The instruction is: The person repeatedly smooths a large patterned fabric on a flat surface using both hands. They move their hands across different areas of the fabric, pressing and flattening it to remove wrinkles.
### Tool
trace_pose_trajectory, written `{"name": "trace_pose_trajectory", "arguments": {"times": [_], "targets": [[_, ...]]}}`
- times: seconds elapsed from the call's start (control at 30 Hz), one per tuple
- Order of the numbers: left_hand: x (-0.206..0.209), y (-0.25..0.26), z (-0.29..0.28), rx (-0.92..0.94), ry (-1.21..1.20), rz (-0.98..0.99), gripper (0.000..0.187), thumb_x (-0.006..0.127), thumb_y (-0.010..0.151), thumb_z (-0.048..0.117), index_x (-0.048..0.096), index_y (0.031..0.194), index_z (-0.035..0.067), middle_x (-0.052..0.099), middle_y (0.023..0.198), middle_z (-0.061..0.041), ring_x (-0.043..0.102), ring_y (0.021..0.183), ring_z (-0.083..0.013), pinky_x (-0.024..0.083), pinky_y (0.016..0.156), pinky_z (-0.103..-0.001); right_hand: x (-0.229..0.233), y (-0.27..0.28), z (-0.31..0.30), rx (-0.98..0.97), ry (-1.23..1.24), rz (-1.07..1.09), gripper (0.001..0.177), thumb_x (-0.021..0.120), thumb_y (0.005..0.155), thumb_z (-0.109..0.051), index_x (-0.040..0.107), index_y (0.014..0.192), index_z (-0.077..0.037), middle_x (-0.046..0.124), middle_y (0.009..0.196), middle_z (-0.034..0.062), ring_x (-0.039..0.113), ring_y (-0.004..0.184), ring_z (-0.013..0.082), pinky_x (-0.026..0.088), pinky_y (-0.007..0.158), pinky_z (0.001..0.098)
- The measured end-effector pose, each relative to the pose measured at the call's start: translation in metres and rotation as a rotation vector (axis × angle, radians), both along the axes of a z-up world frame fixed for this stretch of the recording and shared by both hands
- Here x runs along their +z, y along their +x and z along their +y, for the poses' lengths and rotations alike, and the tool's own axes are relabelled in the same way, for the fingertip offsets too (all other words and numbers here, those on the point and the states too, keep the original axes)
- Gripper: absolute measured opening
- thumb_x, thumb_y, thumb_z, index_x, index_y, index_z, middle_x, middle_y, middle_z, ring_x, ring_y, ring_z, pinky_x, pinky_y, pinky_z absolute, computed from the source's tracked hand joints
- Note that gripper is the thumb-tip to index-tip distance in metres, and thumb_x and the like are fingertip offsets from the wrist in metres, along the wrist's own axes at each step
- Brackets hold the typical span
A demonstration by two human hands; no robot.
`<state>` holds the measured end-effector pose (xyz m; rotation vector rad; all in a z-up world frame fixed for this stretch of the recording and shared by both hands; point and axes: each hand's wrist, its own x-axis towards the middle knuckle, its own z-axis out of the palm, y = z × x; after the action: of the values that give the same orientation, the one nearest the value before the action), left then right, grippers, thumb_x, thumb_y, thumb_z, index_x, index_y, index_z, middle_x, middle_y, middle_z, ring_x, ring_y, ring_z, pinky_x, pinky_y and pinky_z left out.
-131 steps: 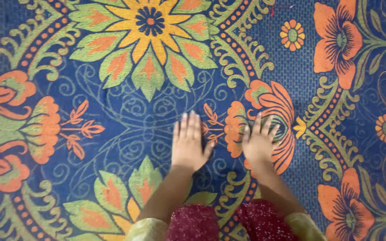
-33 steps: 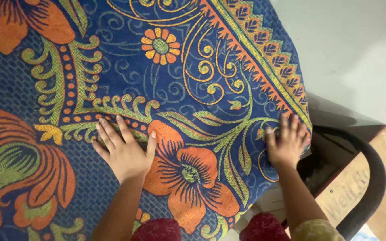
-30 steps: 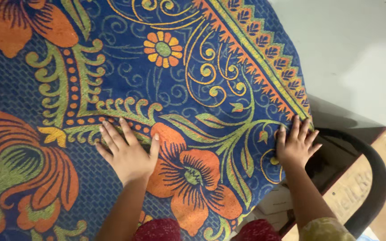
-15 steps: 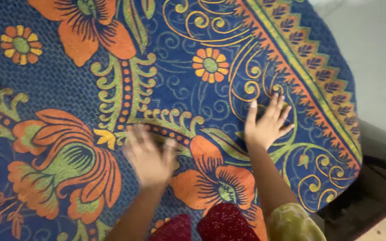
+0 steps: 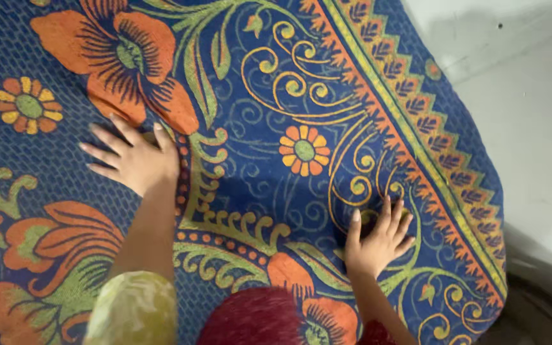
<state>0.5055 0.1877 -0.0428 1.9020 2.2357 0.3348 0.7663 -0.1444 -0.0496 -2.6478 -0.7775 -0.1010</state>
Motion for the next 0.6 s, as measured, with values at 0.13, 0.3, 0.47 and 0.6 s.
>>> {"name": "trace_pose_trajectory", "arguments": {"times": [0.13, 0.3, 0.47, 0.6], "targets": [[0.007, -0.006, -0.008, -0.194, -0.041, -0.045, 0.084, 0.04, 0.1, 0.065, 0.029, 0.164, 0.012, 0.013, 0.172, -0.021, 0.0, 0.154, -0.0532, 0.002, 0.12, -0.073, 0.0, 0.001, -0.001, -0.027, -0.058, -0.026, 0.077, 0.051, 0.098, -0.06, 0.041, 0.159, -0.015, 0.032, 0.169, 0.0142, 0.019, 0.157, 0.0412, 0.006, 0.12, 0.071], [0.01, -0.113, -0.004, -0.401, 0.004, -0.117, 0.09, 0.045, 0.101, 0.061, 0.025, 0.165, 0.002, 0.022, 0.173, -0.015, 0.014, 0.162, -0.0393, 0.01, 0.128, -0.069, -0.004, 0.003, 0.003, -0.033, -0.049, -0.022, 0.074, 0.051, 0.1, -0.059, 0.044, 0.158, -0.014, 0.033, 0.169, 0.0138, 0.02, 0.158, 0.0411, 0.007, 0.119, 0.0726], [-0.001, -0.314, -0.005, 0.249, 0.016, 0.001, 0.095, 0.043, 0.103, 0.069, 0.02, 0.168, 0.002, 0.016, 0.176, -0.024, 0.011, 0.162, -0.0429, 0.003, 0.121, -0.074, 0.004, 0.0, 0.009, 0.123, -0.069, -0.155, 0.065, 0.058, 0.103, -0.049, 0.05, 0.153, -0.007, 0.038, 0.167, 0.02, 0.026, 0.156, 0.043, 0.009, 0.124, 0.0738], [-0.008, -0.411, -0.007, 0.496, -0.117, -0.007, 0.111, 0.046, 0.097, 0.079, 0.011, 0.171, 0.004, 0.017, 0.171, -0.032, 0.015, 0.158, -0.052, 0.008, 0.124, -0.07, 0.023, 0.014, 0.076, 0.636, 0.112, 0.083, 0.06, 0.048, 0.108, -0.049, 0.042, 0.152, -0.009, 0.033, 0.165, 0.0243, 0.026, 0.156, 0.0453, 0.018, 0.126, 0.0733]]}}
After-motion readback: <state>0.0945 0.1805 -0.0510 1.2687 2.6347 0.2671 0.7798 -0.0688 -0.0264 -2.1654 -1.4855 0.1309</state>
